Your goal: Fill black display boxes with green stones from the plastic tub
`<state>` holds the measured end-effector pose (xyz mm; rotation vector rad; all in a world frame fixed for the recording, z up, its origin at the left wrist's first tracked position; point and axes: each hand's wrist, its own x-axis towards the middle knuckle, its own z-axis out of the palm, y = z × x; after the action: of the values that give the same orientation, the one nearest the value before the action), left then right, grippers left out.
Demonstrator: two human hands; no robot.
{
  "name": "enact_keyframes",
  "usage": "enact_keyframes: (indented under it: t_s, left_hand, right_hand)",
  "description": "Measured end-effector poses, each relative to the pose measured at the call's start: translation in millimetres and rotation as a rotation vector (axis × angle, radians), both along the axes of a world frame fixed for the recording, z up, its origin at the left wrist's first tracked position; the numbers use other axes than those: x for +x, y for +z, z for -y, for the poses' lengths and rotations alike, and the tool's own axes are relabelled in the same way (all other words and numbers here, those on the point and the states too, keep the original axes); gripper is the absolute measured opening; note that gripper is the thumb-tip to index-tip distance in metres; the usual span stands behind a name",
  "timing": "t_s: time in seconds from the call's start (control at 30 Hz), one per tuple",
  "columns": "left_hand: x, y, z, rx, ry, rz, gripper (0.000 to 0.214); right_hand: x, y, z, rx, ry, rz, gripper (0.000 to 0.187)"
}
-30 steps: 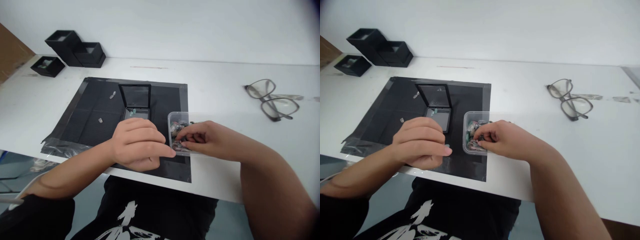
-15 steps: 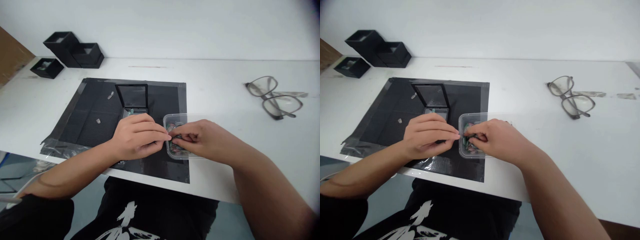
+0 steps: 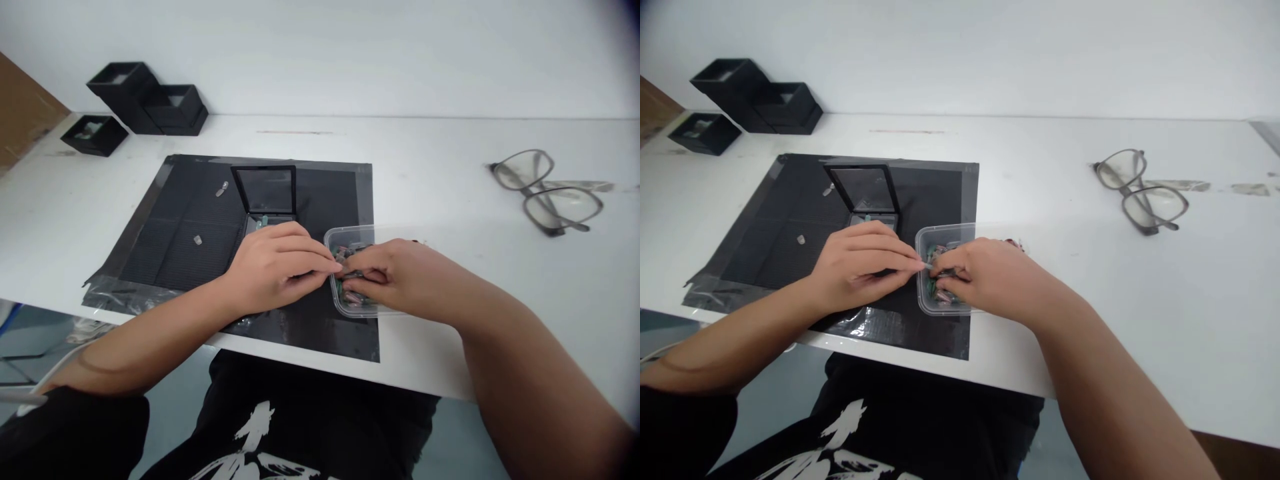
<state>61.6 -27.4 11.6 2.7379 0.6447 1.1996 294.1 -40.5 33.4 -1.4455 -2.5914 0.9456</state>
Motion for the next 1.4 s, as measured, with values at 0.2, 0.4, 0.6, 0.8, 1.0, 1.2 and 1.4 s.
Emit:
enact_keyframes:
  t_s: [0.2,0.4,0.6,0.8,1.0,1.2,1.4]
  left_hand:
    - [0,0.2,-1,0.0,-0.021,-0.022,0.009]
    - [2,-2.3,-2,-0.012,-0.033,0.011,0.01]
    - [2,-4.5,-1,-0.072,-0.023,0.021,0.01]
    - [3,-4.5,-1,-0.094,-0.014,0.044,0.01]
    - [3,-1.3,1,-0.114,-0.03,0.012,0.013]
    - [3,1.7,3,-0.087,-0.022,-0.022,0.026]
    - [5,6.8,4,0.022,-0.066,0.195,0.037]
  right_hand:
    - [-1,-0.7,0,0.008,0.023,-0.019,0.024]
    - [-1,0.9,1,0.006,0.048,-0.086,0.024]
    - [-5,1.2,2,0.004,0.047,-0.107,0.028]
    - [3,3.3,2,-0.029,-0.012,-0.182,0.024]
    - [21,13.5,2,-0.024,-0.152,-0.467,0.016]
    - [17,18.8,8,0.017,-0.263,-0.807,0.007]
    - [12,16.4,9,-0.172,-0.194,-1.03,0.004]
